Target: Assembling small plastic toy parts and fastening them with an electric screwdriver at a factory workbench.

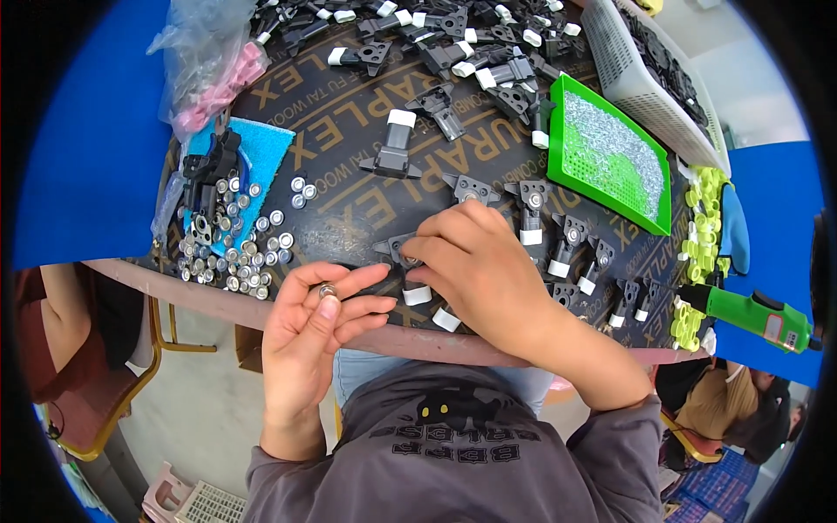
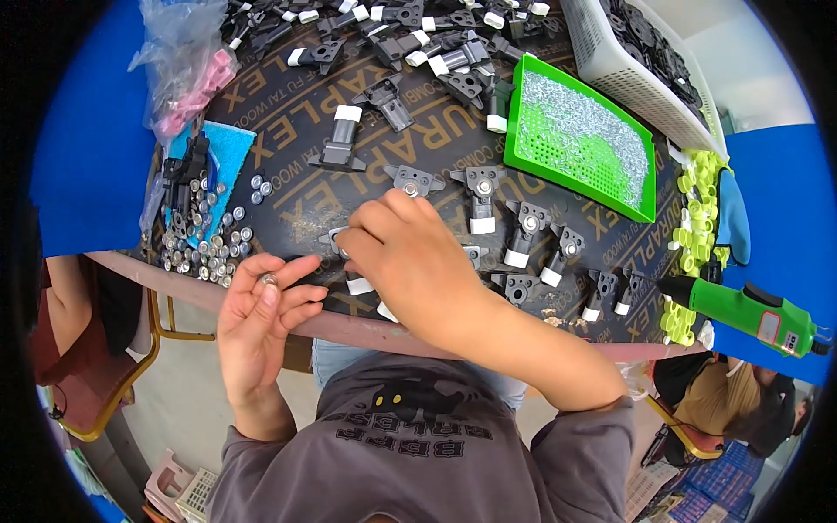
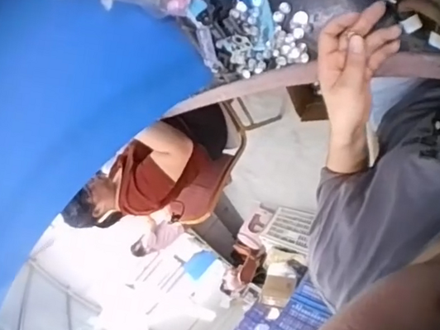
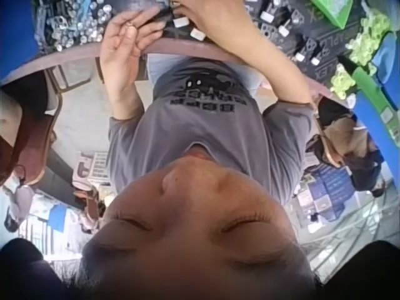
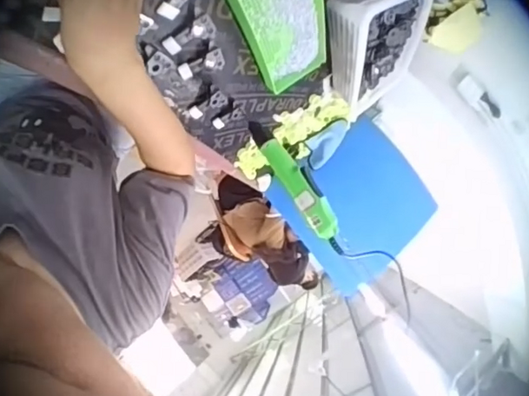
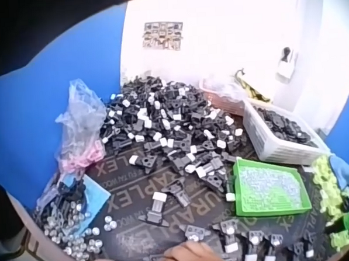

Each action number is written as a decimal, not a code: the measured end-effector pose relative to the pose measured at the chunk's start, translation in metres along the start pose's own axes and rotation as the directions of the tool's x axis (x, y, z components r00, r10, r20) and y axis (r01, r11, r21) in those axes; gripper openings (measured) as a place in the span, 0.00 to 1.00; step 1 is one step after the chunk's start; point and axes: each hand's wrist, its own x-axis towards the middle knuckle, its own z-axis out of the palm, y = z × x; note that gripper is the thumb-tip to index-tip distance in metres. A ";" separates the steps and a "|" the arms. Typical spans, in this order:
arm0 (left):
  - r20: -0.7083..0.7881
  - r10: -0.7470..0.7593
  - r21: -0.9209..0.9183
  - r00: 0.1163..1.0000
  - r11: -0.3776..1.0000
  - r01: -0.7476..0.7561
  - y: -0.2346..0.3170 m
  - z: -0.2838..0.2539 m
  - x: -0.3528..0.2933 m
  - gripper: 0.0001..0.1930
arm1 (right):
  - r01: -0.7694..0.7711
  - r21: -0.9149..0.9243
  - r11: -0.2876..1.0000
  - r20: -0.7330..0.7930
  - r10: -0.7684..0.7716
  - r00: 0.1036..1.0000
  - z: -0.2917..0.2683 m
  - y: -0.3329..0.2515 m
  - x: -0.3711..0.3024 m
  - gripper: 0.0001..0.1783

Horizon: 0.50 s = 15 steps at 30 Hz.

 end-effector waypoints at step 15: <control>-0.032 0.140 0.169 0.990 0.977 -0.132 -0.012 -0.001 -0.001 0.07 | -0.054 0.053 0.997 0.035 0.052 0.998 -0.002 0.002 0.005 0.06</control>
